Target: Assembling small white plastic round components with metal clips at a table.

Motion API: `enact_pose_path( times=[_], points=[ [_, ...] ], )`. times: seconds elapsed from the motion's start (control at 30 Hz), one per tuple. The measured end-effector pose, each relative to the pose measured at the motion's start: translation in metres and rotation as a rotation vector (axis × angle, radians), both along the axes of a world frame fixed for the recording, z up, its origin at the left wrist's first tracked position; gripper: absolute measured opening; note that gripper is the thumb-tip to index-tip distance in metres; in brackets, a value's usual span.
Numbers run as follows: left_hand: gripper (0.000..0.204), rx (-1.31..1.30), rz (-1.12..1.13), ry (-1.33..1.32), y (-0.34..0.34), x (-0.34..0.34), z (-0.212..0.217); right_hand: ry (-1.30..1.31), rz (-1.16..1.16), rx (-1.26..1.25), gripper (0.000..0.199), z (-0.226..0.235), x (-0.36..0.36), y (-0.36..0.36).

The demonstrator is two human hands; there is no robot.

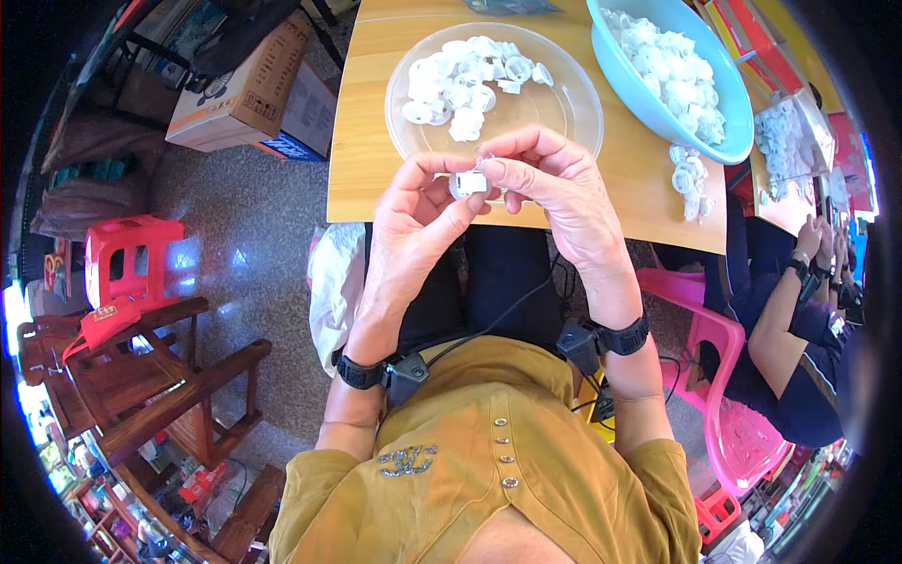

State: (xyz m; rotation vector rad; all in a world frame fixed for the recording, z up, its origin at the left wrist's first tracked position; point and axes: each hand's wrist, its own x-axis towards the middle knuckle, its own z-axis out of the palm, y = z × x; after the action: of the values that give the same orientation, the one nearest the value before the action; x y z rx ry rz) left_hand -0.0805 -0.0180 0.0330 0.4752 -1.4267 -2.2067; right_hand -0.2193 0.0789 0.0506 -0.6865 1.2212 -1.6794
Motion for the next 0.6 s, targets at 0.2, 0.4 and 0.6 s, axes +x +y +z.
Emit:
enact_pose_path(
  times=[0.2,0.4,0.6],
  points=[
    [0.029,0.052,0.045,0.042,0.003,-0.003,0.001,-0.021,-0.074,-0.009,0.016,-0.005,0.004,0.001],
    [0.033,0.182,0.095,0.117,0.002,-0.003,-0.004,-0.065,-0.109,-0.014,0.016,-0.004,0.009,-0.001],
    [0.029,0.239,0.085,0.12,0.0,0.004,-0.007,-0.021,-0.149,-0.017,0.015,0.0,0.015,-0.001]
  ],
)
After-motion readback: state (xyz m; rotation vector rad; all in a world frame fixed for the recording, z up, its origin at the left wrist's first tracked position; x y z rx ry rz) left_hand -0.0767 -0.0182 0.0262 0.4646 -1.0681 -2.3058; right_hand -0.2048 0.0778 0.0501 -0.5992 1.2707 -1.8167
